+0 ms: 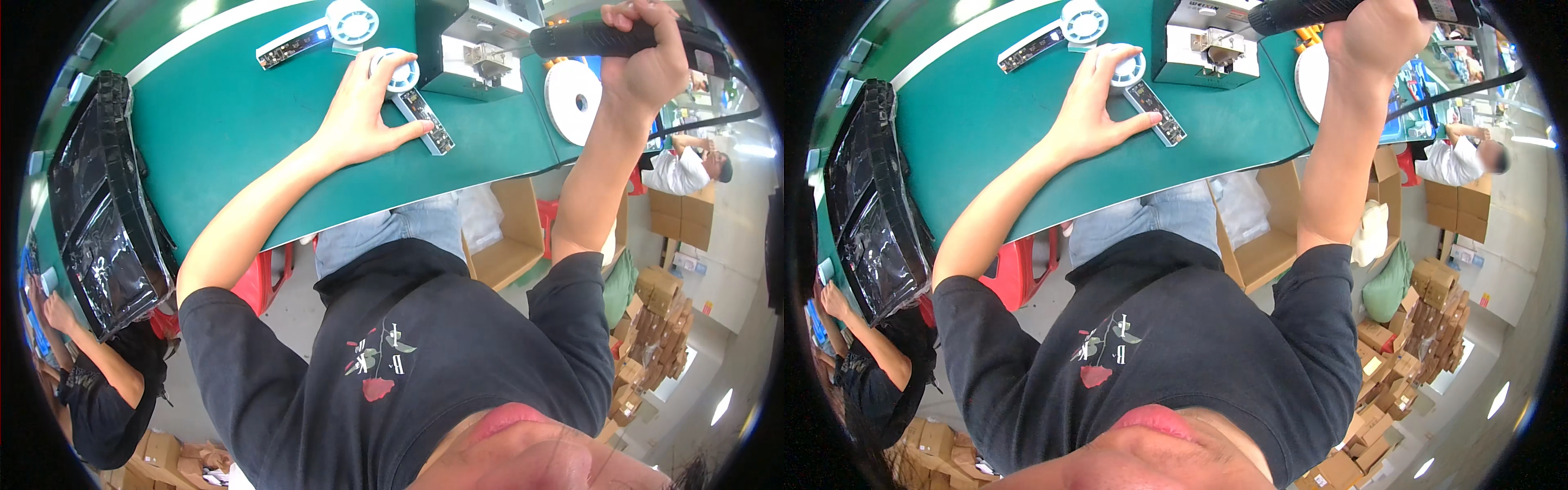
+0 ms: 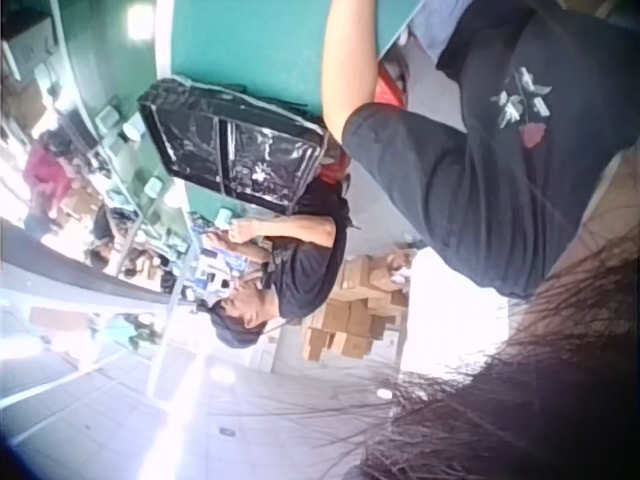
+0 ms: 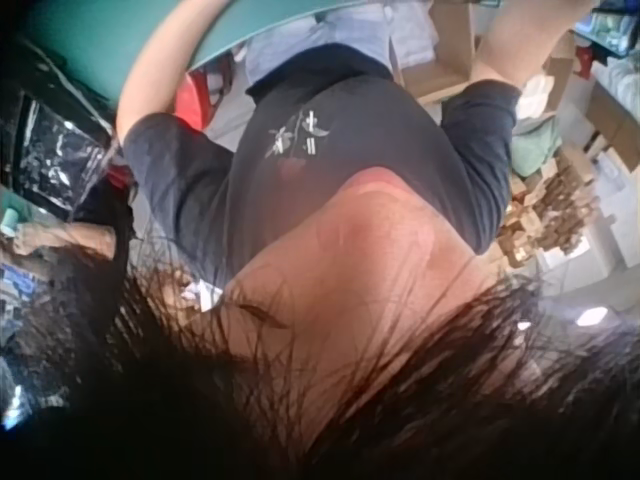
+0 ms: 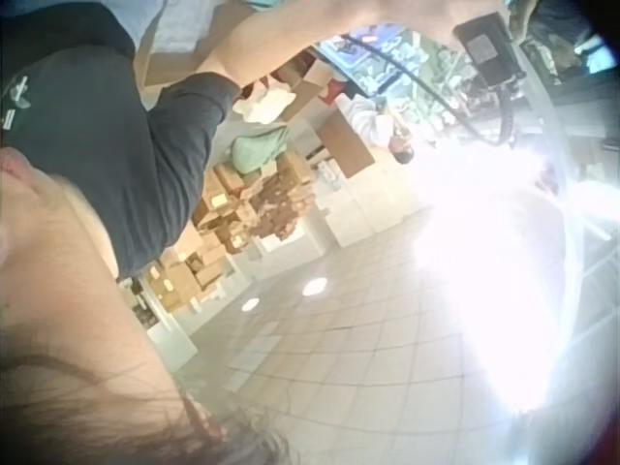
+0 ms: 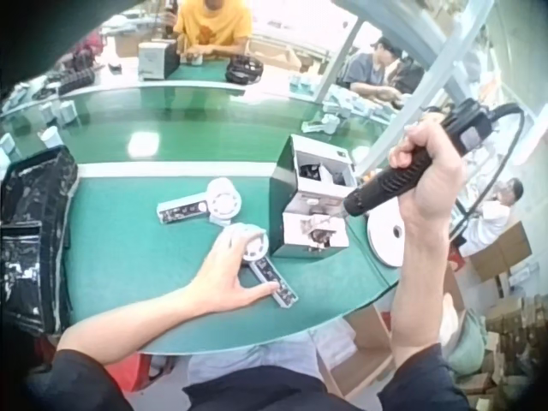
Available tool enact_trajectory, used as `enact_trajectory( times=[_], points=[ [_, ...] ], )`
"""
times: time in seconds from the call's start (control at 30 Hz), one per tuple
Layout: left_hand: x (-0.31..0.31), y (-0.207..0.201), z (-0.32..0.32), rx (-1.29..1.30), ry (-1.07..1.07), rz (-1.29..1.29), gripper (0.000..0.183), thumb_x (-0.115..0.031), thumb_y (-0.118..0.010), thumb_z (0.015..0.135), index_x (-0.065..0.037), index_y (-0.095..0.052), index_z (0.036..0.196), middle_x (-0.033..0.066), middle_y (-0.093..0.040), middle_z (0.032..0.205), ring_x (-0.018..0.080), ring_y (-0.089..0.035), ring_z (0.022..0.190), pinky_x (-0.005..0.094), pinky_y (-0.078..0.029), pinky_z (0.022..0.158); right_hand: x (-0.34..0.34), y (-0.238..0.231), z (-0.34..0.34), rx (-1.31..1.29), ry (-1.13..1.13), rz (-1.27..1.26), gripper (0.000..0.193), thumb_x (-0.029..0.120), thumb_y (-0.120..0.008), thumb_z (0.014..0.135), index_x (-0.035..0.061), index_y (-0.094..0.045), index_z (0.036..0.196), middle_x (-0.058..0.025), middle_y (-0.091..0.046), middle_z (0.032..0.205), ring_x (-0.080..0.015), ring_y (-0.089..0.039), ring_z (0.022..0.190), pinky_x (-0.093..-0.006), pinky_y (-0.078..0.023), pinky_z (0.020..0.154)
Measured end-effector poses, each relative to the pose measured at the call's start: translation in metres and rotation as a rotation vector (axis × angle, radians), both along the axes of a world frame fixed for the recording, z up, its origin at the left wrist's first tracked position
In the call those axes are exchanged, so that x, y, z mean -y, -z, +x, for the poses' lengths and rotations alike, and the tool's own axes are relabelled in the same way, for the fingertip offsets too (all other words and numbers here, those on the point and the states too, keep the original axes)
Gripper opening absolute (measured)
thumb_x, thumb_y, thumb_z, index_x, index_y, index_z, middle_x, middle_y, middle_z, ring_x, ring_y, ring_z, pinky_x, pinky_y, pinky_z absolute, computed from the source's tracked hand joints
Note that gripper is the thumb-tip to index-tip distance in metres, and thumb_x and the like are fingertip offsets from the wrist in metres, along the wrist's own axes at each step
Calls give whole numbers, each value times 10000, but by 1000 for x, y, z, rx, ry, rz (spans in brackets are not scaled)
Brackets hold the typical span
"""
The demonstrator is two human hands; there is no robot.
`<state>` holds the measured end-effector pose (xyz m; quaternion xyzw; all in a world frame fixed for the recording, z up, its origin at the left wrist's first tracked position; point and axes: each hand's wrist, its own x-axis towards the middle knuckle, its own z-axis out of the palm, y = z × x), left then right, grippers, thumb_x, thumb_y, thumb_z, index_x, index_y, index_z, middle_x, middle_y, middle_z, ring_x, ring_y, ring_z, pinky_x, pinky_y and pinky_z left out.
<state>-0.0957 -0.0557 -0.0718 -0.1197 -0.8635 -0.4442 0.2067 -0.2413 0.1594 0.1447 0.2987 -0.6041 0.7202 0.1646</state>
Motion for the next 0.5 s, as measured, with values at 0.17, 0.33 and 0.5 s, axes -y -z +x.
enact_trajectory(
  times=[0.17,0.33,0.5],
  points=[
    [-2,2,1,15,-2,24,886,-336,-946,778,-90,-496,1500,195,-542,1413,377,-548,1341,477,-460,1149,-30,-9,4,181,-188,-132,77,-8,-629,867,27,-573,828,-102,-572,763,-208,-511,689,-403,-454,730],
    [0,1,0,9,7,20,883,-332,-948,776,-98,-499,1499,196,-542,1417,382,-537,1354,481,-456,1152,-12,8,8,110,-54,47,48,-41,-592,860,-7,-569,884,-137,-577,740,-235,-533,665,-408,-474,708],
    [-2,3,0,25,5,53,880,-322,-948,777,-112,-494,1502,197,-540,1410,390,-530,1352,482,-452,1151,0,28,9,134,-166,71,38,-43,-588,861,-13,-563,862,-131,-554,725,-232,-534,644,-418,-479,680]
  ],
)
